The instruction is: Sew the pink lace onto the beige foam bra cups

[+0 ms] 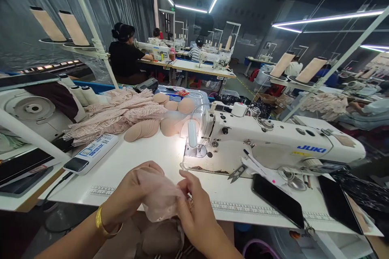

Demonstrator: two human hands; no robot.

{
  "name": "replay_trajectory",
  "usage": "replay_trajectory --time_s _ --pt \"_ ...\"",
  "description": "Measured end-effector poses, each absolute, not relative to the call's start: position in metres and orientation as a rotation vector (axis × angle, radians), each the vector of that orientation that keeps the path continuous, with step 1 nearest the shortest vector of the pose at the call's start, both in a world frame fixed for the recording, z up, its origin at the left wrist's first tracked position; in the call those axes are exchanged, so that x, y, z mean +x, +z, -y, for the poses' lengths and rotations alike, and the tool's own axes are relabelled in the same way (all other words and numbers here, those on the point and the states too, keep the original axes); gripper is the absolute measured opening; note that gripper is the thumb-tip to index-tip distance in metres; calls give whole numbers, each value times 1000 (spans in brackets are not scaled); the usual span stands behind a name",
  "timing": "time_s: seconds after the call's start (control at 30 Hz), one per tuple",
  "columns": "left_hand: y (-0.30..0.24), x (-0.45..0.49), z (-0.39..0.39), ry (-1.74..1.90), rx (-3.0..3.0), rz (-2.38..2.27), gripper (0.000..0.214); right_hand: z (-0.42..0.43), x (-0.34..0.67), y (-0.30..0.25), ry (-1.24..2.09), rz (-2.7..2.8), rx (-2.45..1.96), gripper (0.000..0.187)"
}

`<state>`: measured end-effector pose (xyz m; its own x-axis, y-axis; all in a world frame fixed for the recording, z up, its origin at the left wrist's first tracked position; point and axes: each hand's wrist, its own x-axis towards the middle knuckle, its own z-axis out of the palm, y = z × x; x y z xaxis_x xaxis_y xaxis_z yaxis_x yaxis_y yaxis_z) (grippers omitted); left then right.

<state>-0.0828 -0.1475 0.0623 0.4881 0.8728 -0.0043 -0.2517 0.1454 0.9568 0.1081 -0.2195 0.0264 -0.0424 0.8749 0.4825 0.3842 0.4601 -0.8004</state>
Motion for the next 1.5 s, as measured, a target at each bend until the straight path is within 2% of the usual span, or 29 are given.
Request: replay_trajectory --time_s 0.07,0.1,0.27,0.43,0.6,0.67,0.97,1.17,1.3,1.5 --pt "56 -79 149 846 906 -604 41 214 107 25 816 1407 -1168 25" --pt "53 -78 151 798 832 -580 46 212 107 25 905 1332 -1162 24" --pt "39 -75 162 705 716 -568 51 193 118 13 1167 1124 -1143 37" --pt "40 -77 162 779 673 -608 46 178 146 2 873 1056 -1325 44" --pt "42 -76 162 841 705 -635 45 199 143 17 520 1295 -1317 16" --pt "42 -74 163 858 713 -647 47 209 134 27 460 1454 -1245 11" --pt "45 -71 168 860 816 -665 45 215 113 39 492 1687 -1200 17" --pt "42 -70 171 894 795 -695 46 214 109 21 798 1492 -1253 23" --pt "41 -71 170 926 777 -740 46 215 114 19 683 1447 -1261 24" --pt "40 -69 170 931 797 -725 43 217 113 30 495 1644 -1206 13"
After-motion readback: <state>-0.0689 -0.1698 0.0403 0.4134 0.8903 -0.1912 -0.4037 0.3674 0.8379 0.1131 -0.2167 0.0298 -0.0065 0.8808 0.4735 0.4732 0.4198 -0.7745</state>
